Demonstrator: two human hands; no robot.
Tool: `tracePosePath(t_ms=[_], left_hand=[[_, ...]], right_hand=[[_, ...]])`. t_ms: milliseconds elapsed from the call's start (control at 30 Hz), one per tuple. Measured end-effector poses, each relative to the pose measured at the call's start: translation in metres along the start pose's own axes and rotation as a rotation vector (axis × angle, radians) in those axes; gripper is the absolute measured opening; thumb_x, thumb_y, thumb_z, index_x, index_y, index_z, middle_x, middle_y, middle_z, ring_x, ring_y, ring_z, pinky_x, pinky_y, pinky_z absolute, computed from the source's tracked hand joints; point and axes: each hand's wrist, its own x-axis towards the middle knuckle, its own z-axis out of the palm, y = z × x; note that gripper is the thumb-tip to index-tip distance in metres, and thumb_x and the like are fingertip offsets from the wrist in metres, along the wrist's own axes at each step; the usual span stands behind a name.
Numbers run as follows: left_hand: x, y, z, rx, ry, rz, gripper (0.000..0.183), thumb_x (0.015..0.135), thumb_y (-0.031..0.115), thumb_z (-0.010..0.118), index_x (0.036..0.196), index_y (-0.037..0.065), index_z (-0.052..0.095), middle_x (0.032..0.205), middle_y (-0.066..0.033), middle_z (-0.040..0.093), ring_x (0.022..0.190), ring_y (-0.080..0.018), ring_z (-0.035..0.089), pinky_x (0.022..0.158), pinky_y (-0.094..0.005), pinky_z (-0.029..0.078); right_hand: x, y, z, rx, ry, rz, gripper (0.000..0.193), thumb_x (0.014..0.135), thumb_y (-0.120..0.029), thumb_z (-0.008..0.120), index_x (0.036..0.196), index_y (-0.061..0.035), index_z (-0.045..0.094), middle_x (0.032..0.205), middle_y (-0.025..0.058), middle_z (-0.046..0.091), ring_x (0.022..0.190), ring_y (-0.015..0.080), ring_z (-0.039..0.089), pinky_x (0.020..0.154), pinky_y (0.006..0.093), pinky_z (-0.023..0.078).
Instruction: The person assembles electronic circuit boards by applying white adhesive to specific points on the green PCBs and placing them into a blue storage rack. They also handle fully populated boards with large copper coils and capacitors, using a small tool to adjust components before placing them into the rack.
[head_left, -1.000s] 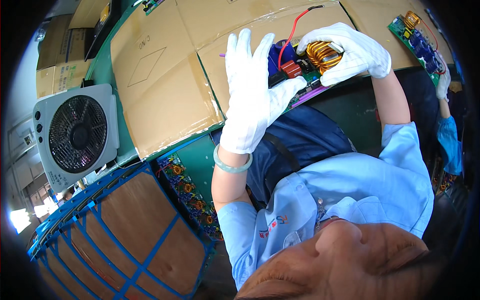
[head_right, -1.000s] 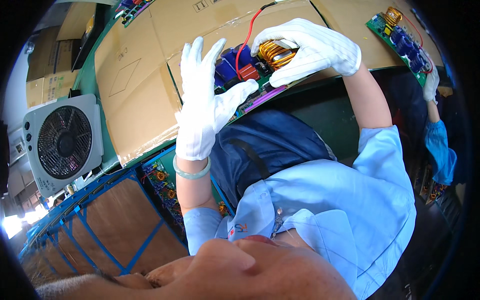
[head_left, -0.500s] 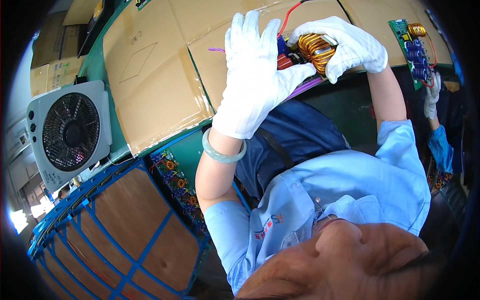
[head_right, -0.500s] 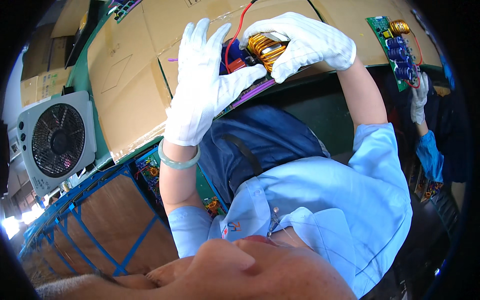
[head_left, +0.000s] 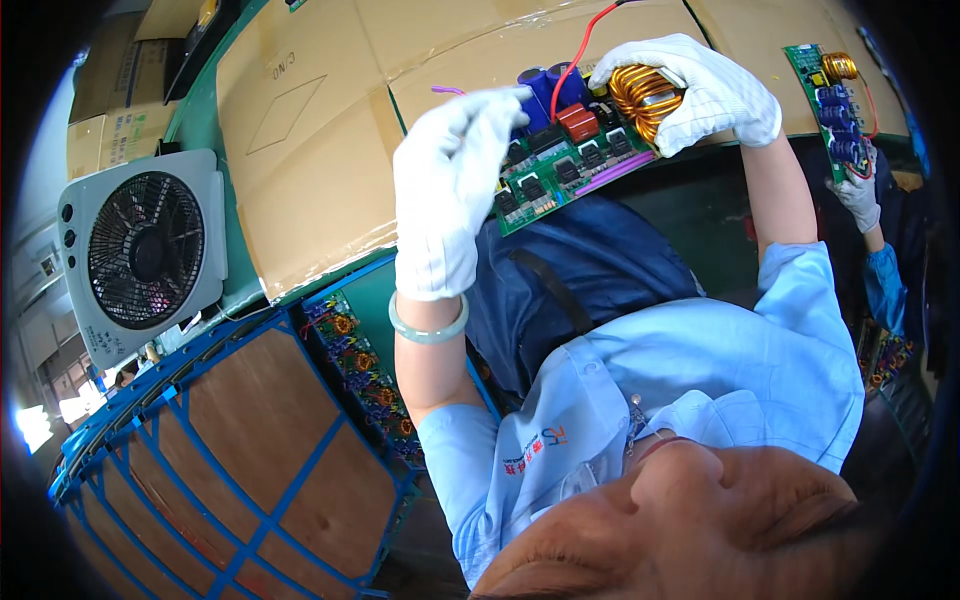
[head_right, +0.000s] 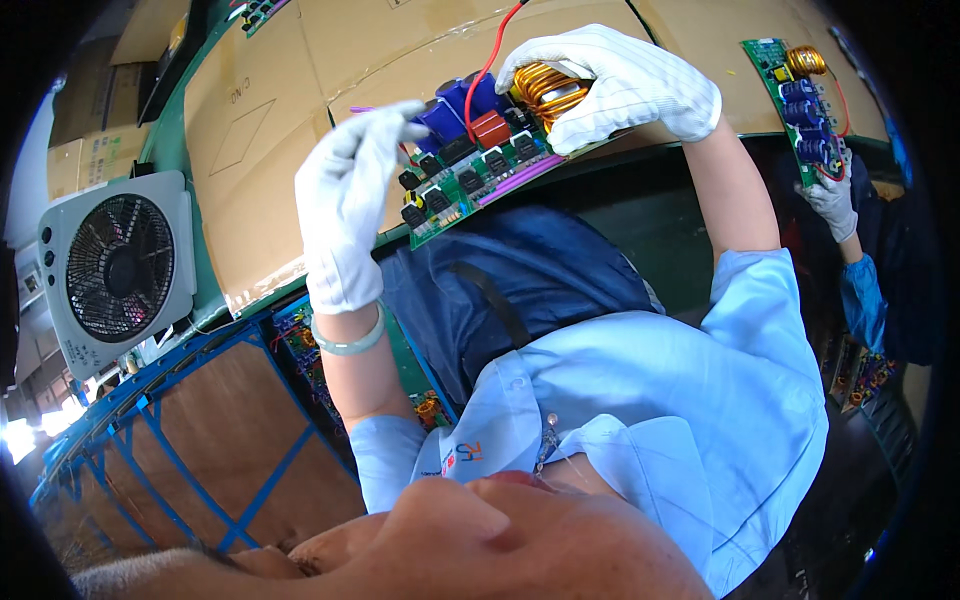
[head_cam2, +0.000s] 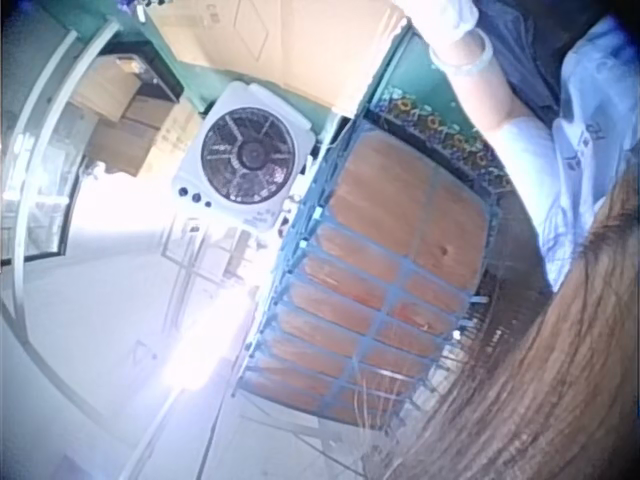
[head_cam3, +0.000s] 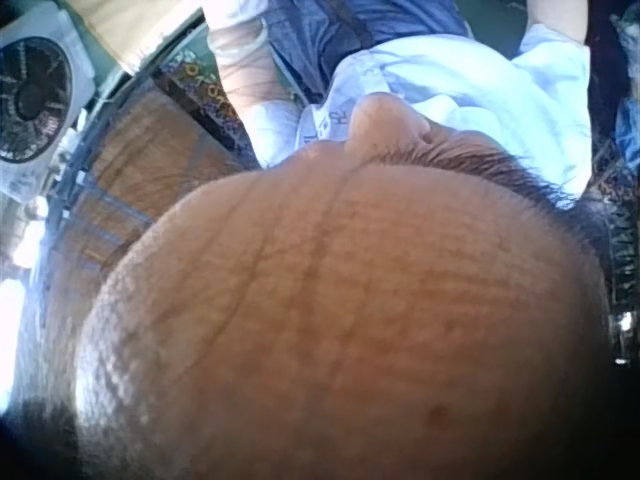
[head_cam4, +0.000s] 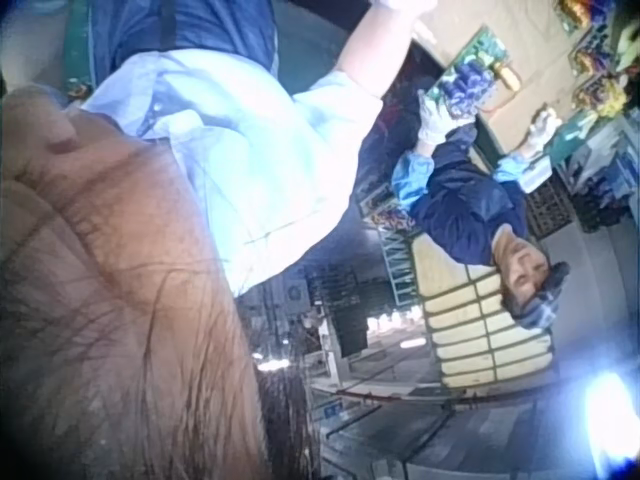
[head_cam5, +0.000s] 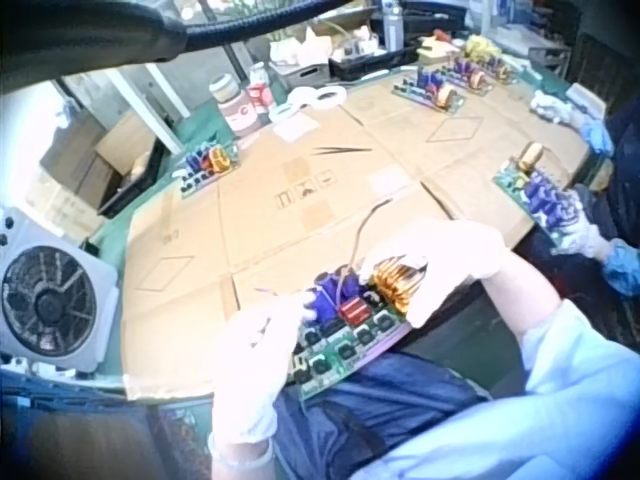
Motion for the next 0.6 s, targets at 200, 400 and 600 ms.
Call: tracePosePath(t_ms=[200, 400, 600], left_hand=[[-0.011, -0.001, 0.009, 0.494, -0.186, 0.340, 0.024, 0.080, 0.022, 0.073, 0.099, 0.007, 0.075, 0.089, -0.0095, 0.072, 0.087, -0.0231, 0.063, 0.081, -0.0317, 0.049], [-0.012, -0.004, 0.010, 0.471, -0.236, 0.375, 0.020, 0.081, 0.020, 0.071, 0.096, 0.007, 0.076, 0.085, -0.0094, 0.071, 0.083, -0.0232, 0.062, 0.076, -0.0325, 0.049], [-0.021, 0.004, 0.015, 0.493, -0.159, 0.315, 0.020, 0.080, 0.017, 0.073, 0.098, 0.007, 0.075, 0.084, -0.0113, 0.070, 0.078, -0.0217, 0.062, 0.073, -0.0310, 0.049]], right_hand=[[-0.002, -0.004, 0.000, -0.031, -0.006, -0.018, 0.078, 0.061, -0.056, 0.080, 0.112, -0.0017, 0.060, 0.106, 0.0135, 0.066, 0.099, 0.0239, 0.064, 0.091, 0.0338, 0.048], [-0.010, -0.007, 0.001, -0.045, -0.017, -0.097, 0.061, 0.070, -0.042, 0.080, 0.115, -0.0049, 0.060, 0.107, 0.0124, 0.067, 0.099, 0.0243, 0.065, 0.092, 0.0341, 0.049], [-0.016, -0.018, 0.003, -0.062, 0.014, -0.055, 0.069, 0.067, -0.049, 0.080, 0.114, -0.0031, 0.060, 0.107, 0.0129, 0.066, 0.099, 0.0241, 0.065, 0.092, 0.0341, 0.049]])
